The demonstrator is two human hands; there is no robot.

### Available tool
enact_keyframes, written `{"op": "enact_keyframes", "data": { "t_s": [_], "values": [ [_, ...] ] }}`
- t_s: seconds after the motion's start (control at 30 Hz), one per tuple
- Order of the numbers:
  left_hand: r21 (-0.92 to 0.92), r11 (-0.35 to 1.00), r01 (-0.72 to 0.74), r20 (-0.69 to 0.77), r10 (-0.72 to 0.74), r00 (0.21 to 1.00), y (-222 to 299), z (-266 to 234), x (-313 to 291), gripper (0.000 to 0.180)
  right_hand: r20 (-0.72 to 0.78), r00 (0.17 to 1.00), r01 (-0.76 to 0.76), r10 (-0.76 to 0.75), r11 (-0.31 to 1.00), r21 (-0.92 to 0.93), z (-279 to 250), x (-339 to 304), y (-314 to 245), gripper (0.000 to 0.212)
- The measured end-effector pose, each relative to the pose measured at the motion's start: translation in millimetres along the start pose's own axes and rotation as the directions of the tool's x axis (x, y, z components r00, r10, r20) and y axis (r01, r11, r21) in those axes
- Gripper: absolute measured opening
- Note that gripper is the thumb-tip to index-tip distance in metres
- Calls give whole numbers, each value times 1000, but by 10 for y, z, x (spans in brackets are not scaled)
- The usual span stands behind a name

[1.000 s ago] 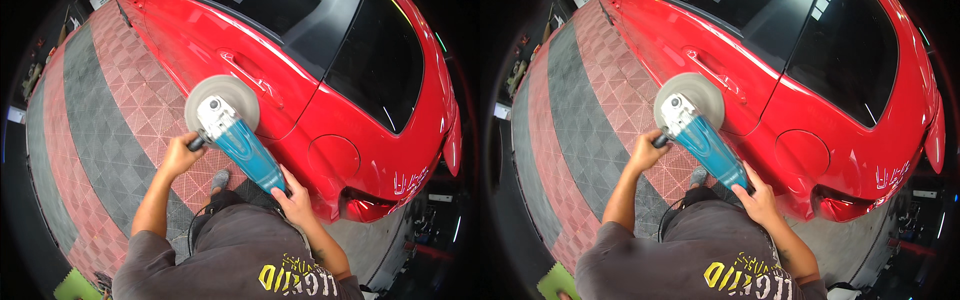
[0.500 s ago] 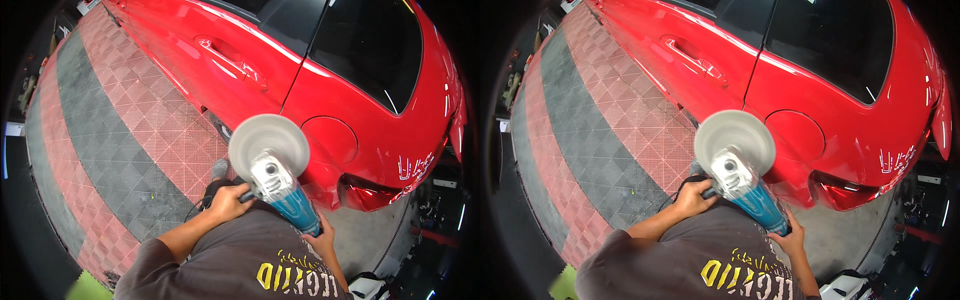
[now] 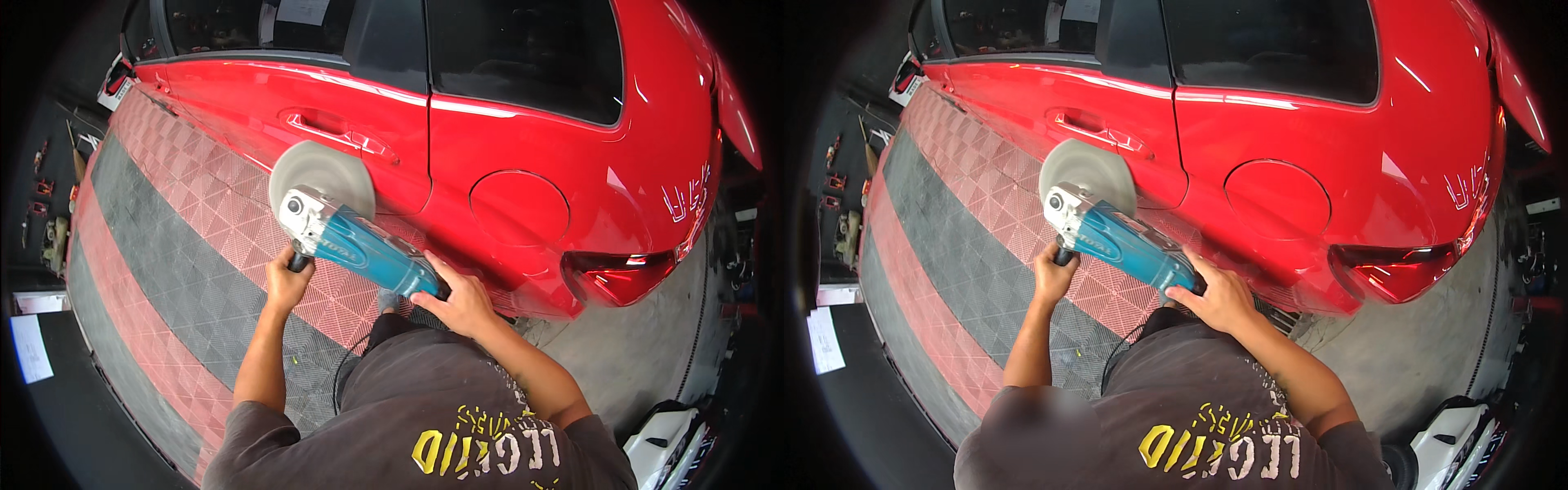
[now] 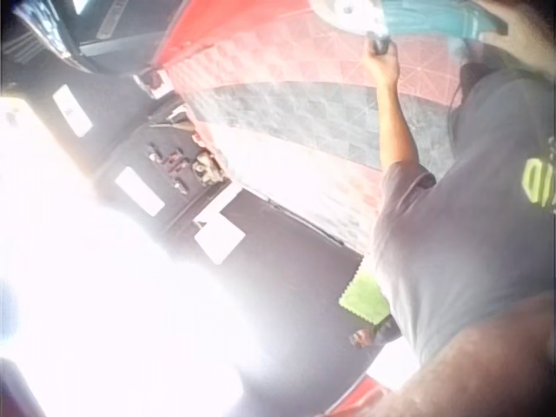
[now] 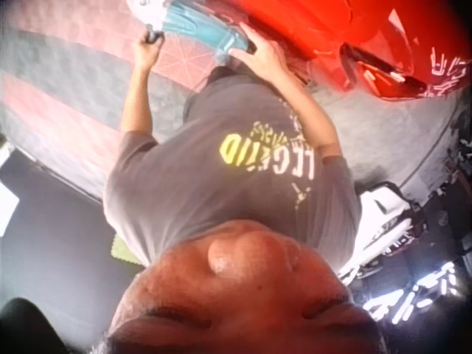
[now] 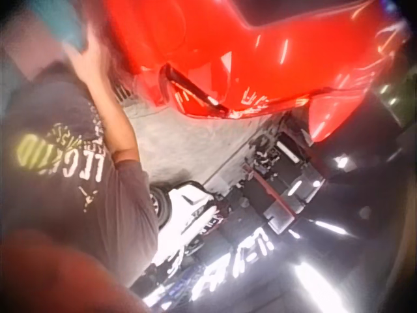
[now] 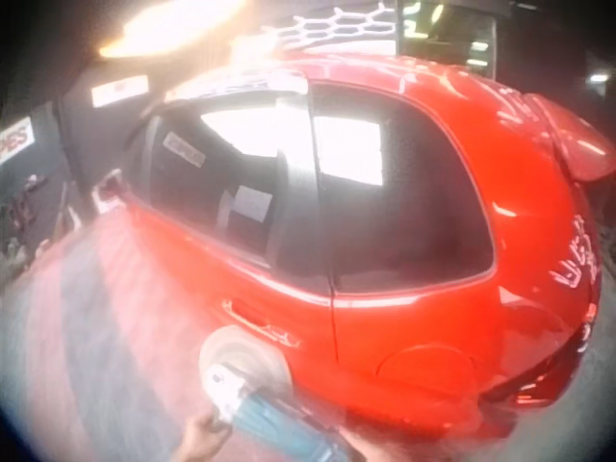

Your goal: The person uses a rotary polisher to buff the rear quarter panel and trunk of a red car. They periodically stop to apply a white compound from a small bottle and wipe the surface with a cloth before resuming polishing.

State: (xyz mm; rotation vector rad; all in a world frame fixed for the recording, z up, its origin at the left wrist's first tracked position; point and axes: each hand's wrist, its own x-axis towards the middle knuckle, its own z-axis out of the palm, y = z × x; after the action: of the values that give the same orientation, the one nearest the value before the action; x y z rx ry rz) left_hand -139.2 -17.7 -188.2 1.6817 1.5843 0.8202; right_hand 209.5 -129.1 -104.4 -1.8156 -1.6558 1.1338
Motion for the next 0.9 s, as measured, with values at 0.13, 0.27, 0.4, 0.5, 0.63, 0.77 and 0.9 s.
{"op": "enact_keyframes", "data": {
  "t_s": [0.13, 0.27, 0.4, 0.5, 0.63, 0.77, 0.9],
  "values": [
    [4, 999, -34, -14, 34, 999, -37, 24, 50, 15, -78, 993, 83, -86, 996, -38, 75, 32, 51, 83],
    [-113, 992, 52, 83, -43, 996, -22, 421, -223, 20, -100, 987, 119, -125, 991, -68, -68, -297, 390, 80],
    [-263, 965, 9, 165, 36, 986, 260, 906, -726, 22, -122, 986, 106, -116, 990, -91, -363, -880, 797, 81],
    [-230, 973, 3, 269, 61, 961, 447, 1330, -1141, 23, -167, 977, 119, -133, 988, -95, -564, -1446, 1221, 83],
    [-188, 982, -35, 467, 121, 876, 893, 1811, -1625, 29, -228, 969, 77, -91, 995, -68, -778, -2323, 1760, 84],
    [-203, 963, -178, 596, 266, 758, 1318, 2303, -1929, 27, -334, 937, 85, -105, 994, -72, -836, -3098, 2323, 85],
    [-280, 958, -62, 598, 224, 770, 1411, 2498, -2231, 38, -323, 939, 92, -115, 992, -86, -887, -3358, 2562, 84]
  ]
}}
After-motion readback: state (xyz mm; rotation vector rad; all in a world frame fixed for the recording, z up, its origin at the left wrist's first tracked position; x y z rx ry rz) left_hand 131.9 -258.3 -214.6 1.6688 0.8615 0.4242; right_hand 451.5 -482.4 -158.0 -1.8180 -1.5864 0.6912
